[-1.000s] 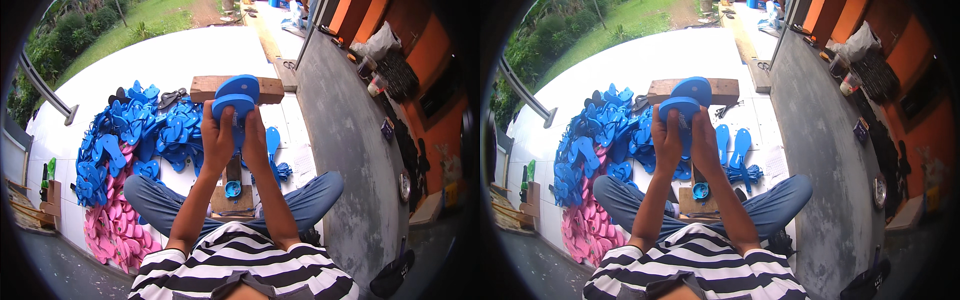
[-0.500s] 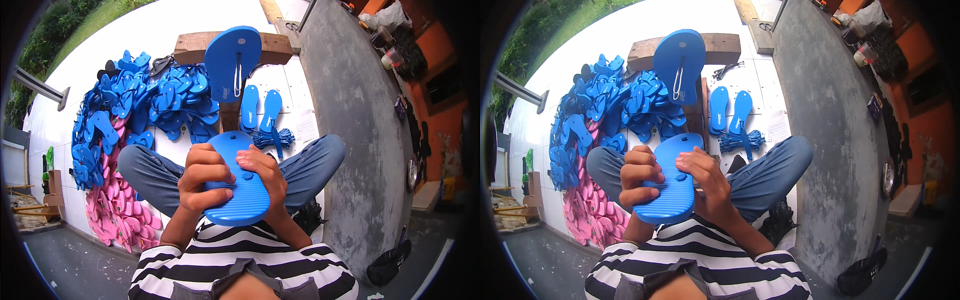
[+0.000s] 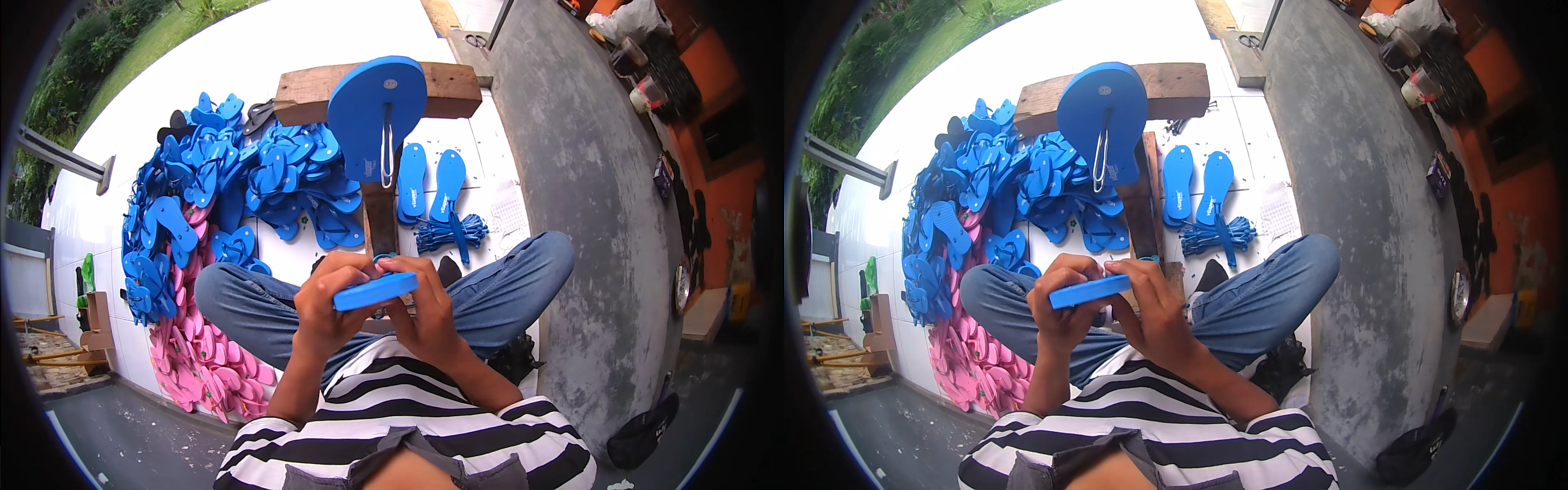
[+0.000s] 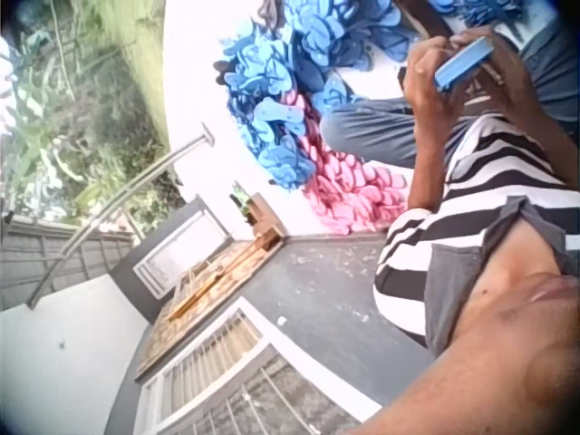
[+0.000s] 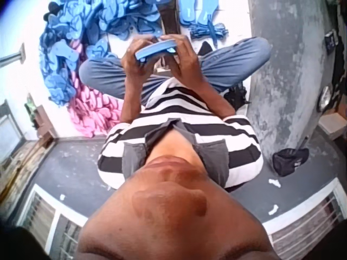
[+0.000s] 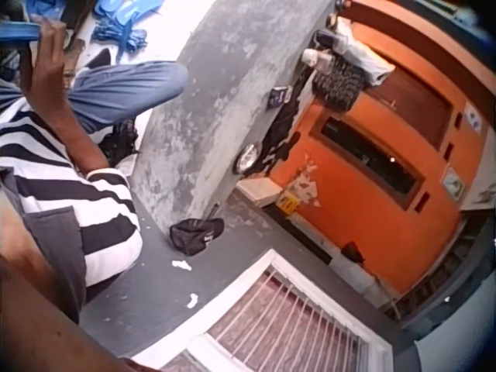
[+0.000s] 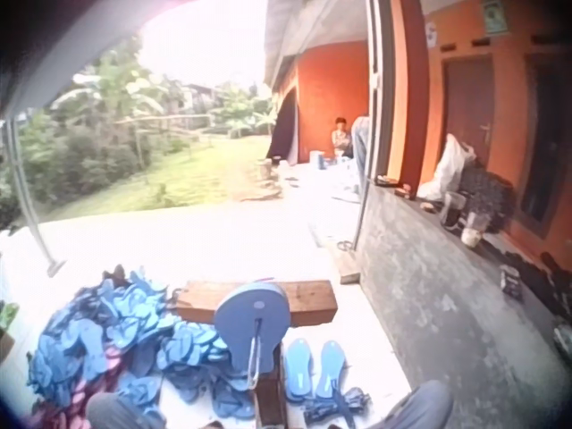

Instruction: The person attaches straps to flip-flop soles by pulling them through pre-drilled holes using a metal hook tool while sitting on the floor.

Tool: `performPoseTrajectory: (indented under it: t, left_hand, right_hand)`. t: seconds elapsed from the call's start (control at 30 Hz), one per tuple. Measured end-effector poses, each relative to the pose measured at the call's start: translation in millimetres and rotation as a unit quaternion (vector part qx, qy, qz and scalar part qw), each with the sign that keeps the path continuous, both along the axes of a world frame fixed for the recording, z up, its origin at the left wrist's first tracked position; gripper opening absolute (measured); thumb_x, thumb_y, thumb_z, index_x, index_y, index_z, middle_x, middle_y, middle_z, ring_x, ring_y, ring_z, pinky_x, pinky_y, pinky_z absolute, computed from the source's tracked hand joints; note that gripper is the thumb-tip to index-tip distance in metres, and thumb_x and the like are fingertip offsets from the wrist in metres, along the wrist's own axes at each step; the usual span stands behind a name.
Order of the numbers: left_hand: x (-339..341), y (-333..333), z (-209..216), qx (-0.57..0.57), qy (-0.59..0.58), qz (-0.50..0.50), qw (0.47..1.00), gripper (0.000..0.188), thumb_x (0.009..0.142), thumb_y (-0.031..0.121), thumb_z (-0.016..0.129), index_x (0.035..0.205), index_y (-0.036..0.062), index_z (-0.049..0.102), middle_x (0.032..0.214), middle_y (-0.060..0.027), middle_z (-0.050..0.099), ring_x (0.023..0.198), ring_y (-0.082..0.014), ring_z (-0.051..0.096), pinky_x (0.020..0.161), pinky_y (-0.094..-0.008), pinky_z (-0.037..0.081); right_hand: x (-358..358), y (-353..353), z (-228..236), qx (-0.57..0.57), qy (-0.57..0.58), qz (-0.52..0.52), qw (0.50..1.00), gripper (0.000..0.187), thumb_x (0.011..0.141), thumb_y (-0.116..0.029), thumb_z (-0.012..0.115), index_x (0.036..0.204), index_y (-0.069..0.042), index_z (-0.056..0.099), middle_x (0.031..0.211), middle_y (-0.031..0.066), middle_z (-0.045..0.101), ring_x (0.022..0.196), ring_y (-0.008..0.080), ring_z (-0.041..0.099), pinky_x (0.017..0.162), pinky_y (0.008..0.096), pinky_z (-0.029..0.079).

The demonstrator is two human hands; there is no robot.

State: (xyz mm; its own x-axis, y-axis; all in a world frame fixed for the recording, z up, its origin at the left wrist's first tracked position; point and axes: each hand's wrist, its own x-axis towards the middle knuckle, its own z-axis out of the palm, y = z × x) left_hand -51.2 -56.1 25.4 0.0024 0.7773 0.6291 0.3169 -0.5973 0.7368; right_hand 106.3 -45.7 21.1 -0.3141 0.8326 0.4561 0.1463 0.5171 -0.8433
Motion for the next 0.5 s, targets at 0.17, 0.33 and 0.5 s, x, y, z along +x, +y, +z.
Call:
performPoseTrajectory:
  t: [0.17,0.33,0.5]
  left_hand:
    - [-21,-17,-26,-0.25,-0.084,0.03,0.964,0.039,0.08,0.011,0.08,0.106,0.0011,0.054,0.087,-0.0106,0.068,0.078,-0.0163,0.067,0.069,-0.0268,0.051]
    - [-23,-17,-38,-0.266,-0.087,0.061,0.958,0.034,0.083,0.01,0.077,0.106,-0.0002,0.055,0.086,-0.0108,0.069,0.077,-0.0132,0.066,0.068,-0.0262,0.051]
    - [-6,8,-47,-0.285,-0.063,0.123,0.949,0.033,0.086,0.016,0.075,0.107,-0.001,0.056,0.083,-0.0118,0.07,0.073,-0.0127,0.065,0.065,-0.0261,0.051]
  right_hand:
    - [-2,-4,-16,-0.053,-0.082,0.042,0.994,0.037,0.088,-0.003,0.064,0.122,0.002,0.049,0.11,0.0189,0.055,0.096,0.0407,0.062,0.079,0.0424,0.052]
    - [-16,-10,-40,-0.126,-0.078,0.013,0.989,0.044,0.089,-0.008,0.065,0.129,0.0,0.048,0.108,0.0182,0.056,0.095,0.0388,0.063,0.078,0.0435,0.052]
    - [-14,5,-44,-0.212,-0.09,-0.01,0.973,0.039,0.093,-0.014,0.061,0.127,0.001,0.05,0.105,0.0227,0.06,0.091,0.0432,0.063,0.075,0.0455,0.051]
